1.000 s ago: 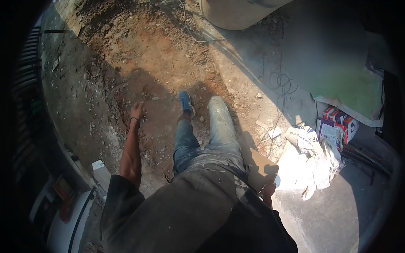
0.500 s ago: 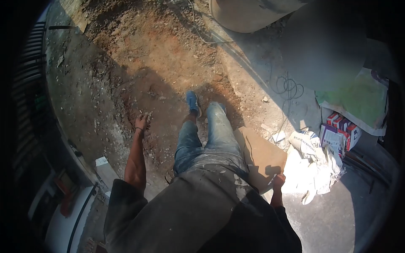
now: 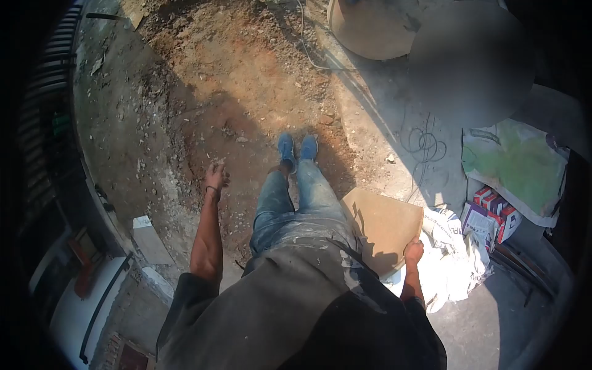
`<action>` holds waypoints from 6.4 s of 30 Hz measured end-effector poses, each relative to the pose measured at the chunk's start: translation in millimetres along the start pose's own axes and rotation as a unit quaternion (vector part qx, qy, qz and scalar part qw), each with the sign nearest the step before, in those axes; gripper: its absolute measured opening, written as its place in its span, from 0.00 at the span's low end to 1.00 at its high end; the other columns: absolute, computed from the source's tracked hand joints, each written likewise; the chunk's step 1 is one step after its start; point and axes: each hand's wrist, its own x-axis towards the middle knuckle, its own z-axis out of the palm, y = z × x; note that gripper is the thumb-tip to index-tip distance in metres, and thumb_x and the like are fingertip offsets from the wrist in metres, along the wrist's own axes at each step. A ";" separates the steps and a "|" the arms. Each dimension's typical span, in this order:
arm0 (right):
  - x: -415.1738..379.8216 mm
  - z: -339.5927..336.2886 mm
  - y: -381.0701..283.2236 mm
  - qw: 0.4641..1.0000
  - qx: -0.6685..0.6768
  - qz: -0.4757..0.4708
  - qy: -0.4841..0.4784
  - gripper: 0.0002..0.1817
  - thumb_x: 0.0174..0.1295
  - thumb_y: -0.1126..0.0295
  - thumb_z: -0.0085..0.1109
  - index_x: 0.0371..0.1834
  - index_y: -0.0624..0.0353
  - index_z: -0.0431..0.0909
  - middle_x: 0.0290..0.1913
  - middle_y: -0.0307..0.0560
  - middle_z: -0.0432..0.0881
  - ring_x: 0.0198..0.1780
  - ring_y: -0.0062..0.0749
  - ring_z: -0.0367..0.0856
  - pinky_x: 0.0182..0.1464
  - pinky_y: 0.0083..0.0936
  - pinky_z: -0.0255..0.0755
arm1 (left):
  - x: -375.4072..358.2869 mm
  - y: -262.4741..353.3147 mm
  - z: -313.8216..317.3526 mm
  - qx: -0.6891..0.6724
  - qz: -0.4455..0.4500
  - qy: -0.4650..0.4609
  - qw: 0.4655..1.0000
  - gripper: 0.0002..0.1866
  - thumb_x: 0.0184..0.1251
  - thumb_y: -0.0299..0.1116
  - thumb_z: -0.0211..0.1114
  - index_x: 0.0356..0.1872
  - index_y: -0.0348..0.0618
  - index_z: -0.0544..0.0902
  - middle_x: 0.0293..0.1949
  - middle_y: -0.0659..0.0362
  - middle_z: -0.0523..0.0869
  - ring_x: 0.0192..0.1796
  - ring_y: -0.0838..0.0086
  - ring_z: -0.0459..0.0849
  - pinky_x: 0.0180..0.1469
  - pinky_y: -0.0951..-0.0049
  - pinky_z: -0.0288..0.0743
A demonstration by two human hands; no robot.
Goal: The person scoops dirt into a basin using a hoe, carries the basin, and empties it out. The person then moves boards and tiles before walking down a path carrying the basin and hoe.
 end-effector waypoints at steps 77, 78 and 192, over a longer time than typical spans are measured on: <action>-119.3 104.0 163.9 0.975 0.140 0.171 0.031 0.31 0.64 0.48 0.29 0.28 0.67 0.74 0.30 0.59 0.78 0.34 0.56 0.76 0.38 0.45 0.68 | -36.3 149.8 238.5 0.018 0.156 -0.223 0.962 0.19 0.61 0.37 0.56 0.52 0.43 0.70 0.21 0.59 0.77 0.17 0.78 0.74 0.17 0.80 0.66; -126.2 101.8 175.6 0.976 0.128 0.174 0.025 0.31 0.64 0.48 0.29 0.28 0.67 0.74 0.30 0.59 0.78 0.34 0.56 0.76 0.38 0.45 0.68 | -35.8 140.0 228.5 0.021 0.143 -0.222 0.964 0.19 0.61 0.37 0.56 0.52 0.43 0.70 0.21 0.59 0.77 0.17 0.78 0.74 0.17 0.80 0.66; 50.4 119.6 282.9 0.975 0.196 0.022 0.104 0.22 0.63 0.53 0.38 0.32 0.64 0.73 0.28 0.66 0.77 0.33 0.61 0.75 0.36 0.50 0.68 | -212.8 -89.7 219.0 0.287 0.147 -0.133 0.937 0.17 0.60 0.37 0.55 0.48 0.44 0.74 0.21 0.56 0.79 0.17 0.74 0.77 0.17 0.75 0.68</action>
